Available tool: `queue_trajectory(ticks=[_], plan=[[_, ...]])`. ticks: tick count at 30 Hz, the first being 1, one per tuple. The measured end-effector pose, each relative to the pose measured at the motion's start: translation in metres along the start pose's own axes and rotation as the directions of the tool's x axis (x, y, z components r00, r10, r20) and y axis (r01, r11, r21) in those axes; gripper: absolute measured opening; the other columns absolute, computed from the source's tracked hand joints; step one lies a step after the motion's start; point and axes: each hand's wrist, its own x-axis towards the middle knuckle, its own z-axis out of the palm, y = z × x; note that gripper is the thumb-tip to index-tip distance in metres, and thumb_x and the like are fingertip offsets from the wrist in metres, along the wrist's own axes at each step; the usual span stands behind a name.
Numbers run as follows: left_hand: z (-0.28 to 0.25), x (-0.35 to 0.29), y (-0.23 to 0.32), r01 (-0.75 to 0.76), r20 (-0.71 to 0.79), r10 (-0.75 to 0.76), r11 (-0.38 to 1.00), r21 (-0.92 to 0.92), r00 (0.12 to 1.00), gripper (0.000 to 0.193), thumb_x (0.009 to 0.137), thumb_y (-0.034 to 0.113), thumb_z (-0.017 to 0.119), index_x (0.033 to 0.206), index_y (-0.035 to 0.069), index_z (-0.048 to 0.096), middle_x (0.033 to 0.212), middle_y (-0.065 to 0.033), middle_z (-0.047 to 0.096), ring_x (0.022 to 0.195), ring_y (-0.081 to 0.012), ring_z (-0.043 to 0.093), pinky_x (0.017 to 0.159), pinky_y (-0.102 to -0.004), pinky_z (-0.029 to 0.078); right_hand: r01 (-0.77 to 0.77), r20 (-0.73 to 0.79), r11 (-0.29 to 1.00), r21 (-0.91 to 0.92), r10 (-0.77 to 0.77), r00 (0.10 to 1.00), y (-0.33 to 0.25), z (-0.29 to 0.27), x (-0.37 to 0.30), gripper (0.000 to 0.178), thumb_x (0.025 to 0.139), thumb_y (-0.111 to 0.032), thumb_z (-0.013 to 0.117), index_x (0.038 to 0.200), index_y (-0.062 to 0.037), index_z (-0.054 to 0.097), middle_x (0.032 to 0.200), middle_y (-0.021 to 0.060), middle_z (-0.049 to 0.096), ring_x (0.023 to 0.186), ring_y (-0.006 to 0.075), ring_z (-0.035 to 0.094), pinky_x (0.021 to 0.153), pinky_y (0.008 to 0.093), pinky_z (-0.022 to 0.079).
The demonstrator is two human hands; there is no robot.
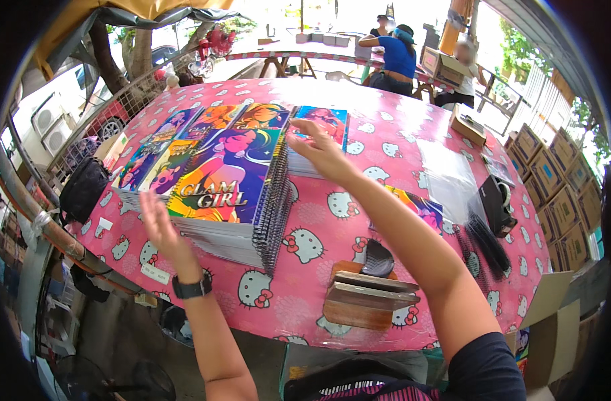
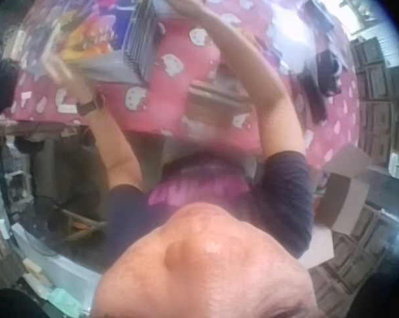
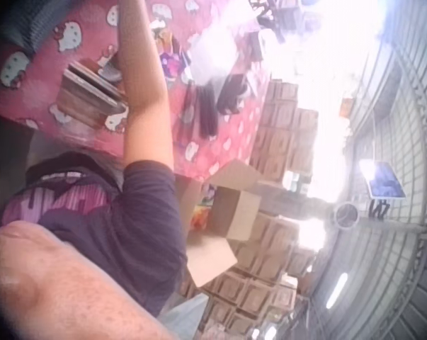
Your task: The person manually threads a plastic spiral coil through the holes of notebook pages, trims the excess coil length using pliers, and places the finished notebooks into a cardboard box.
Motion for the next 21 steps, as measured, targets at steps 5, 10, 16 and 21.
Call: queue_trajectory(ticks=[5,10,16,21], plan=[[-0.037,-0.054,0.025,-0.048,-0.105,0.053,0.998,0.044,0.993,0.040,0.092,0.014,0.047,0.129,-0.002,0.046,0.133,-0.0155,0.047,0.127,-0.0262,0.042,0.106,-0.0397,0.030,-0.227,-0.160,0.851,-0.473,0.171,0.972,0.020,-0.177,-0.112,0.023,0.084,-0.018,0.064,0.099,-0.0010,0.066,0.087,0.0113,0.069,0.080,0.0190,0.065,0.075,0.0309,0.050],[-0.047,-0.125,0.042,-0.020,-0.063,0.024,0.998,0.056,0.998,0.031,0.086,0.011,0.050,0.116,0.001,0.051,0.125,-0.0133,0.050,0.116,-0.0248,0.047,0.099,-0.0380,0.034,-0.777,-0.620,0.325,-0.540,0.470,0.628,0.069,-0.266,-0.224,0.059,0.070,-0.044,0.077,0.104,0.0023,0.060,0.094,0.0221,0.066,0.090,0.0293,0.065,0.079,0.0376,0.050],[-0.007,-0.158,0.064,-0.020,0.118,0.017,1.000,0.024,0.993,0.030,0.078,0.003,0.055,0.108,0.002,0.052,0.118,-0.0107,0.050,0.111,-0.0225,0.047,0.094,-0.0352,0.038,-0.787,-0.632,0.425,-0.448,0.472,0.615,0.077,-0.257,-0.259,0.069,0.064,-0.036,0.084,0.113,0.0031,0.055,0.103,0.0241,0.064,0.099,0.0347,0.062,0.086,0.0382,0.048],[0.027,-0.171,0.096,-0.097,0.268,0.098,0.995,-0.018,0.958,0.037,0.078,0.005,0.059,0.115,0.002,0.050,0.122,-0.0111,0.048,0.112,-0.0212,0.046,0.094,-0.0343,0.039,-0.696,-0.684,0.680,-0.229,0.396,0.613,0.016,-0.249,-0.251,0.060,0.069,-0.008,0.079,0.121,0.0050,0.052,0.091,0.0138,0.066,0.082,0.0184,0.063,0.076,0.0281,0.049]])
